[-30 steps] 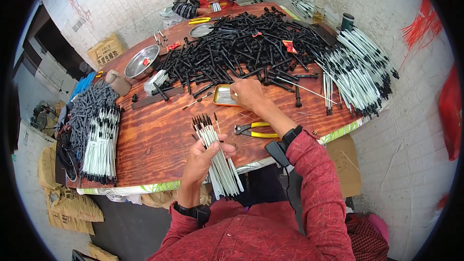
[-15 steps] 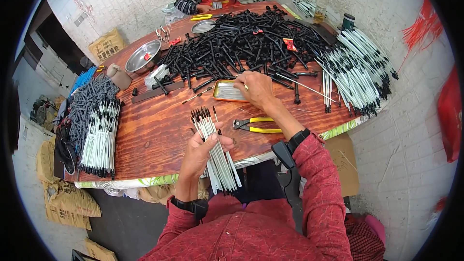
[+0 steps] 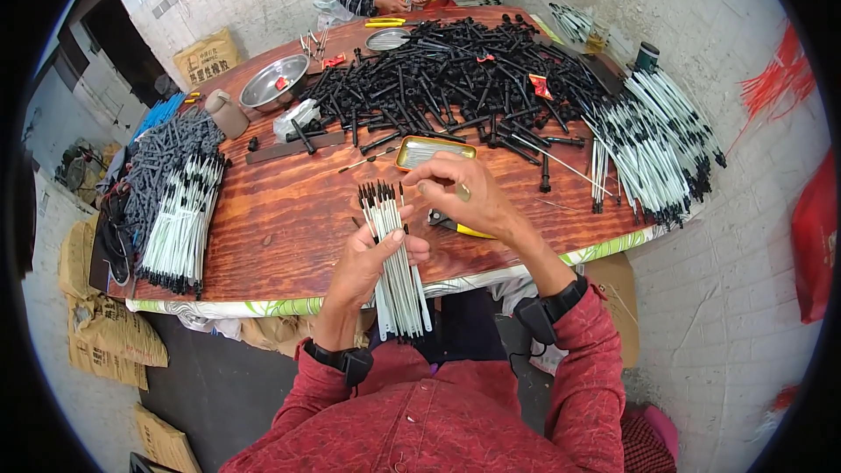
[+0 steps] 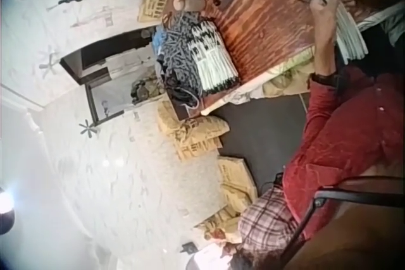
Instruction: Assembling and bundling small electrical components at a factory workbench using cutters and tape.
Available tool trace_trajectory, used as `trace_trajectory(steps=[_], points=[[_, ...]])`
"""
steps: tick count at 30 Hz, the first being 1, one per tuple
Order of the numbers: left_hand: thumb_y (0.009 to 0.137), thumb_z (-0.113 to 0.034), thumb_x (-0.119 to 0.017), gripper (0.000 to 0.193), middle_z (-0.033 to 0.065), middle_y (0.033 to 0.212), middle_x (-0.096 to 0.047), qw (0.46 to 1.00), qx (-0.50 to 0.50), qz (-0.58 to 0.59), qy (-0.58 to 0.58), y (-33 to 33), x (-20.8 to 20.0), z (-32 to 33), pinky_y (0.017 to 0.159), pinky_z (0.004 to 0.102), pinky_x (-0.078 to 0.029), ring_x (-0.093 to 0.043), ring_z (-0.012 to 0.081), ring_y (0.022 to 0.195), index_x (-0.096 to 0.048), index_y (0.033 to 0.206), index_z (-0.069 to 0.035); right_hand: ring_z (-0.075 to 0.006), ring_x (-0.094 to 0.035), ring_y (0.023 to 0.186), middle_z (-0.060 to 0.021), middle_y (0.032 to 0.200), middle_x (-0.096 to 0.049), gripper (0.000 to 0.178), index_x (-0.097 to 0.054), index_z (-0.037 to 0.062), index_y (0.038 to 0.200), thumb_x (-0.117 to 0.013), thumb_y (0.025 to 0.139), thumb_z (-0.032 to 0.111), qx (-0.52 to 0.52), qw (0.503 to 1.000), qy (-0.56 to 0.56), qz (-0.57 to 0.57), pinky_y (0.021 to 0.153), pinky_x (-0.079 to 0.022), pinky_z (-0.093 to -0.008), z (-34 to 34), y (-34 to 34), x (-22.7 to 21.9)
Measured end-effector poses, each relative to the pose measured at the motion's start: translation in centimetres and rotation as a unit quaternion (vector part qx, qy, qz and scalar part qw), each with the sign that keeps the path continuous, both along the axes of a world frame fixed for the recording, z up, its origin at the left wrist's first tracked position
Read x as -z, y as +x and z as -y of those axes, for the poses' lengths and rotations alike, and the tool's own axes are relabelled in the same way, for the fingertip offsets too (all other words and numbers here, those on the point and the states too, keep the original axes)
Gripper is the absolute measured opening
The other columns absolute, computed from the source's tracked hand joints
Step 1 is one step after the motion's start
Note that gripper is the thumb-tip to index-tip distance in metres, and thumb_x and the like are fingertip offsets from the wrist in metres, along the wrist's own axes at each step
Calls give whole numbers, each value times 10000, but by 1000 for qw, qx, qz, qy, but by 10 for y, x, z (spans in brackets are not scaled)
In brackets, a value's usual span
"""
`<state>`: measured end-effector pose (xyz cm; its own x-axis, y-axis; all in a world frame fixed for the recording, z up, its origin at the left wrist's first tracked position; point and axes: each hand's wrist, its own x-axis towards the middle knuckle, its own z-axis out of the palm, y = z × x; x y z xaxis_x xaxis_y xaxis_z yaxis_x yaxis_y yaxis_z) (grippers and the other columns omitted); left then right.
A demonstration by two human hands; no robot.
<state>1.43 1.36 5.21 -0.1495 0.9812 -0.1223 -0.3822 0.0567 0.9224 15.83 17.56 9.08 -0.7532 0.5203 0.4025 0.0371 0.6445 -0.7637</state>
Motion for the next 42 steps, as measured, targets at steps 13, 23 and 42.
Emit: trace_trajectory(steps=[13, 23, 42], points=[[1014, -183, -558, 423, 128, 1002, -723, 1000, 7, 4, -6, 0, -1, -1, 817, 305, -562, -702, 181, 901, -500, 1409, -44, -159, -555, 770, -62, 807, -579, 221, -719, 37, 1066, -579, 898, 65, -14, 998, 49, -21, 684, -442, -295, 8, -1, 3], [995, -188, -587, 483, 156, 975, -719, 1000, 2, 11, -10, 1, -3, -1, 818, 347, -558, -701, 221, 896, -462, 1414, 19, -202, -526, 725, -63, 724, -499, 233, -722, 68, 1051, -568, 877, 54, -10, 996, 78, -38, 650, -432, -341, 9, -2, 3], [1008, -175, -568, 411, 145, 1002, -722, 1000, 8, 25, -7, -1, 1, 0, 815, 313, -566, -706, 198, 906, -510, 1387, -26, -205, -508, 701, -65, 733, -474, 279, -702, 64, 1127, -565, 884, 59, -23, 997, 53, -44, 630, -411, -347, 16, -2, 6]])
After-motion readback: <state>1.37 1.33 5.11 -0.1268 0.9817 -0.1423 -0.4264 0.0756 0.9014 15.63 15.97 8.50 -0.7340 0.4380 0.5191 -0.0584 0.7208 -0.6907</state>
